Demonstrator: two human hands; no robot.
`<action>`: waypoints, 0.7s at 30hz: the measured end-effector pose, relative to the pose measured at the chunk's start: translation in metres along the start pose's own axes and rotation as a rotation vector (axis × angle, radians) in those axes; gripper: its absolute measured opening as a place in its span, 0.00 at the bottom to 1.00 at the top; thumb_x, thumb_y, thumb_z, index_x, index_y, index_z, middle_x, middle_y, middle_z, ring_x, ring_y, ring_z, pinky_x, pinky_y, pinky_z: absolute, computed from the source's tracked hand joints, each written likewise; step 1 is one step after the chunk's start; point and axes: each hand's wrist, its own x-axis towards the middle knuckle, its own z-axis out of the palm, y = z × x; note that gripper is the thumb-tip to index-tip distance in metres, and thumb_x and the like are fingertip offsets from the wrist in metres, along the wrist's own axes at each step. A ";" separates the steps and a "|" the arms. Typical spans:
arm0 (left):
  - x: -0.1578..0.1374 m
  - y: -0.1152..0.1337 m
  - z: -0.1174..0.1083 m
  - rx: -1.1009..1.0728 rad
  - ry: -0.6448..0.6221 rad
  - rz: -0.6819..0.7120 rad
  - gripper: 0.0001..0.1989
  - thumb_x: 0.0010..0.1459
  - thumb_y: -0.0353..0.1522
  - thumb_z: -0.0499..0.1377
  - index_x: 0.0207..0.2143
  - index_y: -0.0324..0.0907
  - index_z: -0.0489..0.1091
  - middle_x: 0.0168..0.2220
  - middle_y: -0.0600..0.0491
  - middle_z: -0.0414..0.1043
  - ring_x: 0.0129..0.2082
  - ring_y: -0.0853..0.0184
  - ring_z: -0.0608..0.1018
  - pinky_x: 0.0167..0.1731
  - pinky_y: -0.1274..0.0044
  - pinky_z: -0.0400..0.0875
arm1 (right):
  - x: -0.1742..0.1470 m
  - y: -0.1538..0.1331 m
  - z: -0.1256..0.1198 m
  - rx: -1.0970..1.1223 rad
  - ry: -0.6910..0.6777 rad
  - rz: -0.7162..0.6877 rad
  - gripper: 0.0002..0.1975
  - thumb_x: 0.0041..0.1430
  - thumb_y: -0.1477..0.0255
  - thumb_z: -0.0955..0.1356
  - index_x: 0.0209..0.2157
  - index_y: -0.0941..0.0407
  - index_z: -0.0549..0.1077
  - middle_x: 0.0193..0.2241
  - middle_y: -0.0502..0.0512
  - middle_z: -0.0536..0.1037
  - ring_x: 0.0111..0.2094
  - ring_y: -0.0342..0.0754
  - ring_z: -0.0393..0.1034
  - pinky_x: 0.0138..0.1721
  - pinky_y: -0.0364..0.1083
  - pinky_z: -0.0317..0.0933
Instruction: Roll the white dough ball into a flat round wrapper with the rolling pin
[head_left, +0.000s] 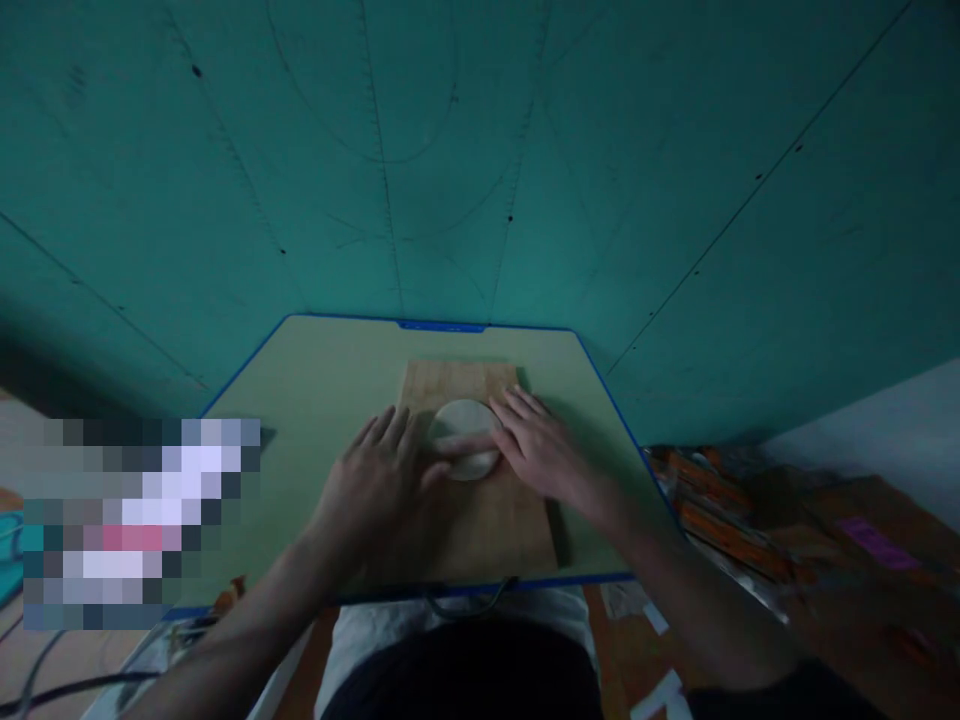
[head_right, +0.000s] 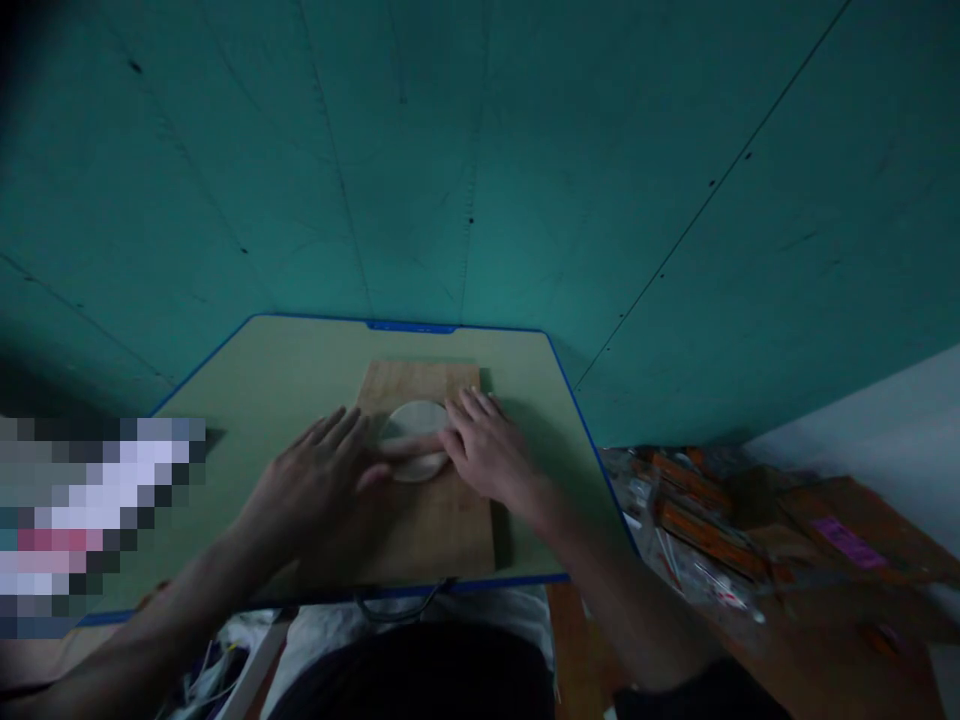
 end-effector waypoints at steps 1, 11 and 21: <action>-0.011 0.004 -0.001 -0.024 0.015 0.041 0.33 0.68 0.49 0.44 0.62 0.32 0.60 0.60 0.33 0.69 0.61 0.49 0.71 0.58 0.59 0.67 | -0.013 -0.002 0.000 0.013 0.000 -0.023 0.27 0.72 0.64 0.56 0.66 0.61 0.63 0.66 0.64 0.62 0.69 0.58 0.50 0.68 0.60 0.48; 0.053 -0.015 0.004 0.023 -0.052 -0.010 0.30 0.71 0.43 0.40 0.60 0.29 0.64 0.60 0.33 0.68 0.61 0.47 0.70 0.58 0.59 0.65 | 0.026 0.012 0.001 -0.052 -0.018 0.087 0.27 0.72 0.65 0.56 0.66 0.61 0.62 0.67 0.66 0.60 0.68 0.63 0.53 0.67 0.65 0.46; 0.040 -0.008 0.012 0.057 0.021 -0.001 0.33 0.69 0.49 0.43 0.62 0.33 0.64 0.63 0.36 0.66 0.66 0.45 0.64 0.62 0.57 0.59 | 0.003 0.010 0.004 -0.047 0.000 0.039 0.27 0.73 0.63 0.55 0.65 0.62 0.64 0.65 0.66 0.64 0.68 0.59 0.53 0.68 0.59 0.47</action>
